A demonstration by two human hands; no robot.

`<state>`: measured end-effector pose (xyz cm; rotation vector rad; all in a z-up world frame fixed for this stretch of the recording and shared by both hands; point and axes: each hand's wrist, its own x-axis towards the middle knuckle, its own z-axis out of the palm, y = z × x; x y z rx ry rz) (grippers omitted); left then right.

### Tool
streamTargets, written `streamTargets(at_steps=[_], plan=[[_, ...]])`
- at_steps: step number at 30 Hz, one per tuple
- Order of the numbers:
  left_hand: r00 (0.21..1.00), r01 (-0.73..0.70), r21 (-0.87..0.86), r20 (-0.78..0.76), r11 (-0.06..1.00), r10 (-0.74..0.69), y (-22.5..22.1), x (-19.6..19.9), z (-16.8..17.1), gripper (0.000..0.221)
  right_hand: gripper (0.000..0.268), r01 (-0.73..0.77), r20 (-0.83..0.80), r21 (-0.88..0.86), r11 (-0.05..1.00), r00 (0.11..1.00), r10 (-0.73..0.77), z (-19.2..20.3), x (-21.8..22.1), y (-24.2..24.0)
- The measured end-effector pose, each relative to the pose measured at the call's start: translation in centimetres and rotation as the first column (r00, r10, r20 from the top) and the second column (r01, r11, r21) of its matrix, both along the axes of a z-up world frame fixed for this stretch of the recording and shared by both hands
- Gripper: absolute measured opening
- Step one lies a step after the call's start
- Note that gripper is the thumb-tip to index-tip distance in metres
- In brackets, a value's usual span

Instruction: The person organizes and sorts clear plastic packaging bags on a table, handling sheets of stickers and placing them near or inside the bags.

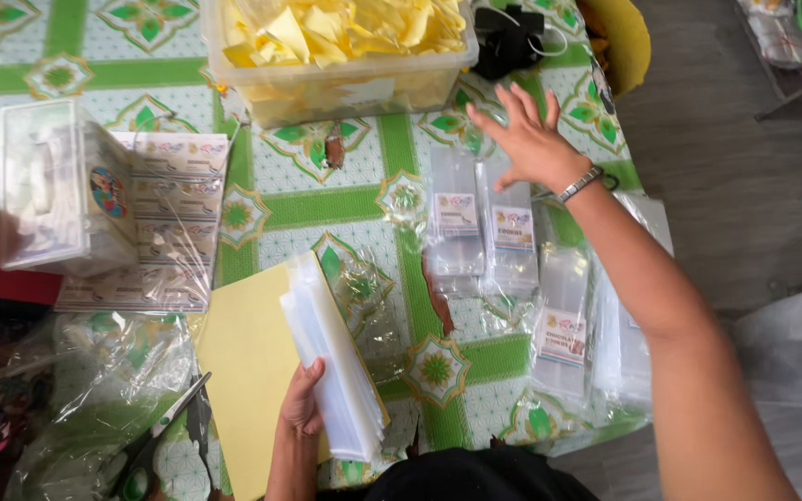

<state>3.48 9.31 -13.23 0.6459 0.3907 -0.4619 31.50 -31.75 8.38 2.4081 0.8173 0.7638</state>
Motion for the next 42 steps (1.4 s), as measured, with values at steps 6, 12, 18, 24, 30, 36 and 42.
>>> streamTargets(at_steps=[6,12,18,24,30,36,42], plan=[[1.0,-0.023,-0.03,-0.015,0.999,0.023,0.0,0.1,0.0,0.085,0.051,0.196,-0.282,0.794,0.575,0.957,0.065,-7.0,-9.1,6.3],[0.999,0.02,-0.126,0.03,0.992,-0.016,-0.1,-0.3,0.5,0.073,0.061,0.342,-0.349,0.747,0.57,0.932,-0.102,-13.9,-5.1,15.3],[0.997,-0.069,-0.137,-0.026,0.988,0.066,-0.1,-0.2,0.9,0.071,0.047,0.487,-0.421,0.622,0.613,0.868,-0.263,-17.5,-0.8,16.1],[1.0,-0.009,-0.098,-0.03,0.995,0.006,-0.5,0.4,1.8,0.077,0.015,0.29,-0.243,0.745,0.6,0.957,-0.161,-16.3,-2.3,14.5],[0.976,0.198,0.323,0.026,0.925,-0.218,-1.5,2.1,7.2,0.093,0.01,0.45,-0.469,0.783,0.429,0.881,-0.067,-11.4,-7.1,11.2],[0.829,0.459,0.565,0.003,0.685,-0.559,-5.7,5.4,12.3,0.107,0.015,0.381,-0.462,0.794,0.473,0.885,0.062,-9.6,-10.8,7.8],[0.686,0.547,0.666,-0.009,0.508,-0.727,-9.1,7.4,12.7,0.1,0.012,0.427,-0.469,0.848,0.314,0.881,0.067,-10.8,-12.8,2.8]])
